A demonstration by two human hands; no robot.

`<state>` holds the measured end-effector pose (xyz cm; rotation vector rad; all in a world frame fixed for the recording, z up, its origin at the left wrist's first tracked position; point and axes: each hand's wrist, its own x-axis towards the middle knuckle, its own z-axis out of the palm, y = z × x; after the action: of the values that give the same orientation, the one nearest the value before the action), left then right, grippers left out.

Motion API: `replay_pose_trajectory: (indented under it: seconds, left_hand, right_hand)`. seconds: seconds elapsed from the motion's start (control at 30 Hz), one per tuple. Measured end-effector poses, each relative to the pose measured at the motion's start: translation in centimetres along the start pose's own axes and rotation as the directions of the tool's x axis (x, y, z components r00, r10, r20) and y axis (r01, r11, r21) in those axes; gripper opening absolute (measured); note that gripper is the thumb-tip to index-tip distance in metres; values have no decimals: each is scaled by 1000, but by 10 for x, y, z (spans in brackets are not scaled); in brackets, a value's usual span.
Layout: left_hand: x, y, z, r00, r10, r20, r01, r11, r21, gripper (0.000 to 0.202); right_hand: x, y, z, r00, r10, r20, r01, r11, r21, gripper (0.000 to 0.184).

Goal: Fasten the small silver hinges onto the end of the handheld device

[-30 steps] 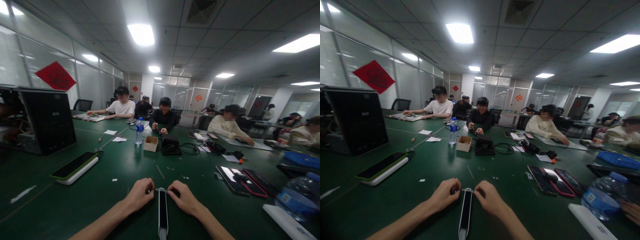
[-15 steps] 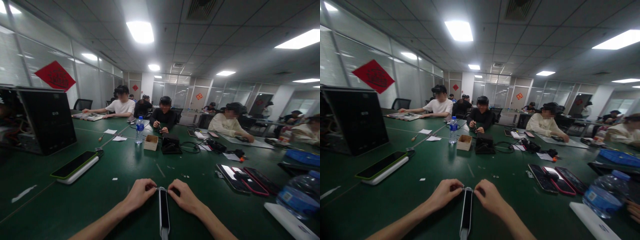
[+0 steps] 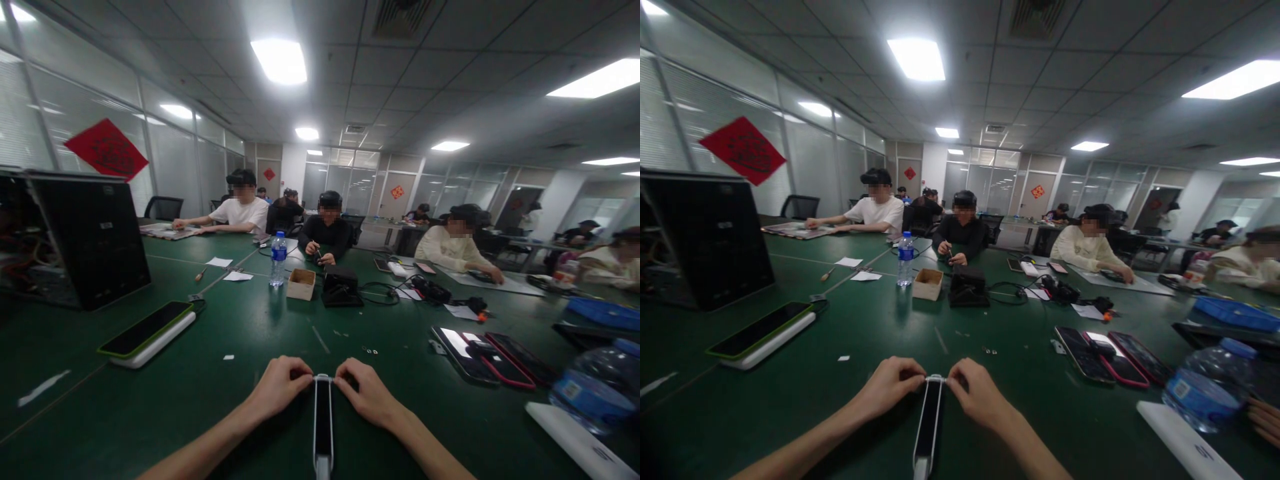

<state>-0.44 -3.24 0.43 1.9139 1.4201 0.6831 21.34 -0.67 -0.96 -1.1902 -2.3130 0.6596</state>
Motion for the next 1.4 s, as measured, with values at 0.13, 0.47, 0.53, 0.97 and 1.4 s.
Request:
replay_pose_trajectory:
  seconds: [0.13,0.47,0.53,0.97,1.4]
  left_hand:
    - [1,-3,-2,999,22,-25,-20,994,110,24]
    - [3,-11,0,996,84,0,-84,992,94,20]
    - [3,-12,0,995,101,-1,-100,989,104,20]
    - [8,-21,3,991,135,-18,-132,983,127,17]
    - [8,-26,4,985,171,-33,-161,967,197,17]
  right_hand:
    - [0,0,0,1000,-7,5,7,1000,3,18]
    - [0,-1,-3,998,24,56,-26,999,25,18]
    - [0,-1,-3,998,23,55,-24,1000,16,17]
    - [2,2,-1,998,-60,20,61,997,-56,12]
    - [8,55,-32,976,50,-211,-96,973,-211,27]
